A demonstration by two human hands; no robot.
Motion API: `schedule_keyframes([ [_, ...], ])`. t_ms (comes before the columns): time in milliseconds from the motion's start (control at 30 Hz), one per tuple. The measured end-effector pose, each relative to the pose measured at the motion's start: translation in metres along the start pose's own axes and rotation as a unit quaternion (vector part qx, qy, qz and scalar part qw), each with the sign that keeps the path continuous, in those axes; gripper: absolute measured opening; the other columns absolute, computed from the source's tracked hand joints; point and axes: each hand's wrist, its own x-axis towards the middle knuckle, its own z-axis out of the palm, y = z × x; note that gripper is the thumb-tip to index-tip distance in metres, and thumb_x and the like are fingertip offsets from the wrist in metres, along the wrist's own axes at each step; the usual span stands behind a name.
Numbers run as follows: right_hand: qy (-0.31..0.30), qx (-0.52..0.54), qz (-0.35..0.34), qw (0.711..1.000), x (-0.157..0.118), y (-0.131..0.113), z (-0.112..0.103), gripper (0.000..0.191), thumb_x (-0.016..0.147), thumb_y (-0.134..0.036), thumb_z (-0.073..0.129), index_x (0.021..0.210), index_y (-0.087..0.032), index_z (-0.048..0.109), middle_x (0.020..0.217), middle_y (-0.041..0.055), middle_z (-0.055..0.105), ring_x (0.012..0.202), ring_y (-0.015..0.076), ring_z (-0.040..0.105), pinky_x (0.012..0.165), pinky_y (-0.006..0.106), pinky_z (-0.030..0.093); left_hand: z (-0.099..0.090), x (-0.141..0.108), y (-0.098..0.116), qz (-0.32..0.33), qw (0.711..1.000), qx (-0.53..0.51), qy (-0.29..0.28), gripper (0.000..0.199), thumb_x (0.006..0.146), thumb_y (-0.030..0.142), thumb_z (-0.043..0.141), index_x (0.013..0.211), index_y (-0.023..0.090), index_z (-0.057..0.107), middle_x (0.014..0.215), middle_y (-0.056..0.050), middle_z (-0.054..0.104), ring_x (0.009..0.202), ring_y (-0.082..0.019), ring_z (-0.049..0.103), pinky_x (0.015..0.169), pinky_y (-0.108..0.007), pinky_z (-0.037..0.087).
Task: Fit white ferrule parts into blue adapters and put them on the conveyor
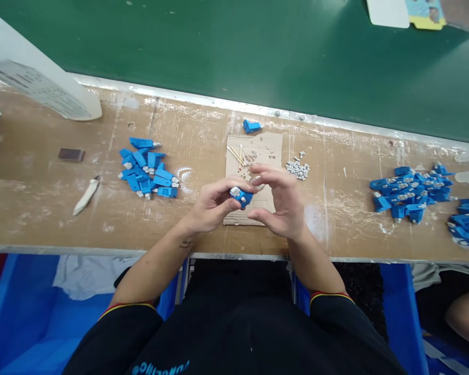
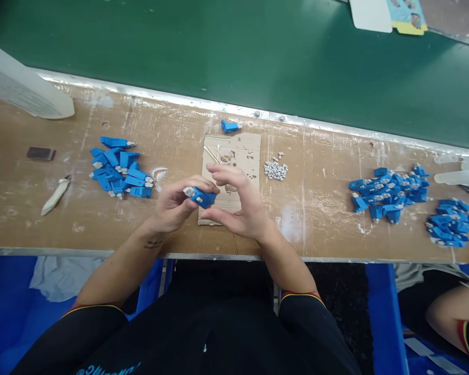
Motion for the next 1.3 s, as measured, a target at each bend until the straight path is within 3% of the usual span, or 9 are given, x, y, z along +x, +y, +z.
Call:
schedule_keyframes([
  [233, -0.056, -0.071, -0.045, 0.995, 0.000, -0.005, -0.003, 0.038, 0.097, -0.044, 0.077, 0.131, -0.032, 0.070, 0.133, 0.0078, 0.079, 0.134, 0.0296, 0.070, 0.110, 0.056, 0.062, 0.001, -0.004, 0.004, -0.007, 0.995, -0.091, -0.042, 0.031, 0.092, 0.039, 0.083, 0.093, 0.022, 0.057, 0.077, 0.002, 0.061, 0.063, -0.009, 0.057, 0.060, -0.018, 0.051],
  [400, -0.042, -0.111, -0.048, 0.992, 0.001, -0.011, -0.001, 0.027, 0.099, -0.040, 0.075, 0.123, -0.030, 0.074, 0.127, 0.0062, 0.082, 0.129, 0.0290, 0.073, 0.104, 0.054, 0.066, 0.001, -0.004, 0.004, -0.025, 0.995, -0.094, -0.010, 0.032, 0.087, 0.044, 0.086, 0.089, 0.022, 0.062, 0.080, 0.000, 0.059, 0.073, -0.014, 0.064, 0.074, -0.029, 0.062],
  [500, -0.037, -0.108, -0.061, 0.992, 0.003, -0.013, -0.001, 0.036, 0.098, -0.048, 0.075, 0.127, -0.027, 0.071, 0.126, 0.0084, 0.082, 0.127, 0.0287, 0.075, 0.104, 0.052, 0.067, 0.000, -0.005, 0.000, -0.024, 0.995, -0.095, -0.001, 0.036, 0.083, 0.045, 0.088, 0.086, 0.022, 0.060, 0.083, -0.001, 0.060, 0.083, -0.018, 0.070, 0.074, -0.029, 0.062],
  [733, -0.042, -0.095, -0.050, 0.993, 0.002, -0.011, 0.001, 0.032, 0.097, -0.037, 0.078, 0.127, -0.029, 0.072, 0.122, 0.0068, 0.084, 0.128, 0.0275, 0.075, 0.105, 0.049, 0.065, 0.003, -0.006, -0.008, -0.042, 0.995, -0.090, 0.014, 0.048, 0.082, 0.050, 0.088, 0.089, 0.023, 0.049, 0.088, 0.001, 0.060, 0.067, -0.010, 0.059, 0.063, -0.021, 0.054],
  [867, -0.035, -0.117, -0.051, 0.991, 0.006, -0.015, -0.004, 0.024, 0.101, -0.035, 0.073, 0.123, -0.026, 0.072, 0.109, 0.0057, 0.086, 0.107, 0.0243, 0.082, 0.090, 0.039, 0.067, -0.003, -0.004, -0.006, 0.010, 1.000, 0.004, 0.012, 0.041, 0.089, 0.051, 0.082, 0.094, 0.023, 0.052, 0.111, -0.006, 0.069, 0.087, -0.015, 0.070, 0.077, -0.028, 0.058],
  [967, 0.016, -0.147, -0.036, 0.988, 0.006, -0.021, -0.031, 0.024, 0.099, -0.034, 0.076, 0.121, -0.026, 0.074, 0.102, 0.0043, 0.085, 0.092, 0.0218, 0.082, 0.082, 0.036, 0.068, -0.032, -0.009, 0.014, 0.061, 0.973, 0.208, 0.079, 0.028, 0.092, 0.040, 0.081, 0.102, 0.024, 0.061, 0.129, -0.011, 0.068, 0.108, -0.022, 0.073, 0.094, -0.038, 0.059],
  [1067, 0.065, -0.244, 0.008, 0.967, -0.011, -0.022, -0.085, 0.022, 0.096, -0.036, 0.077, 0.117, -0.028, 0.077, 0.096, 0.0033, 0.084, 0.081, 0.0217, 0.080, 0.072, 0.035, 0.066, -0.077, -0.026, 0.045, 0.065, 0.883, 0.441, 0.144, 0.015, 0.093, 0.031, 0.078, 0.103, 0.025, 0.067, 0.122, -0.009, 0.072, 0.117, -0.029, 0.069, 0.107, -0.049, 0.053],
  [1167, 0.087, -0.398, 0.097, 0.908, -0.047, -0.010, -0.151, 0.019, 0.095, -0.043, 0.076, 0.109, -0.031, 0.079, 0.088, 0.0038, 0.082, 0.073, 0.0235, 0.077, 0.065, 0.037, 0.060, -0.113, -0.050, 0.062, 0.049, 0.796, 0.595, 0.097, 0.011, 0.091, 0.033, 0.077, 0.099, 0.027, 0.071, 0.116, -0.007, 0.074, 0.112, -0.033, 0.069, 0.104, -0.054, 0.052],
  [1300, 0.071, -0.460, 0.192, 0.864, -0.100, 0.020, -0.215, 0.024, 0.087, -0.060, 0.077, 0.095, -0.038, 0.077, 0.079, 0.0059, 0.079, 0.067, 0.0252, 0.072, 0.061, 0.039, 0.055, -0.131, -0.073, 0.050, 0.019, 0.739, 0.673, -0.028, 0.021, 0.093, 0.038, 0.072, 0.111, 0.029, 0.075, 0.128, -0.012, 0.074, 0.125, -0.041, 0.065, 0.101, -0.057, 0.047],
])
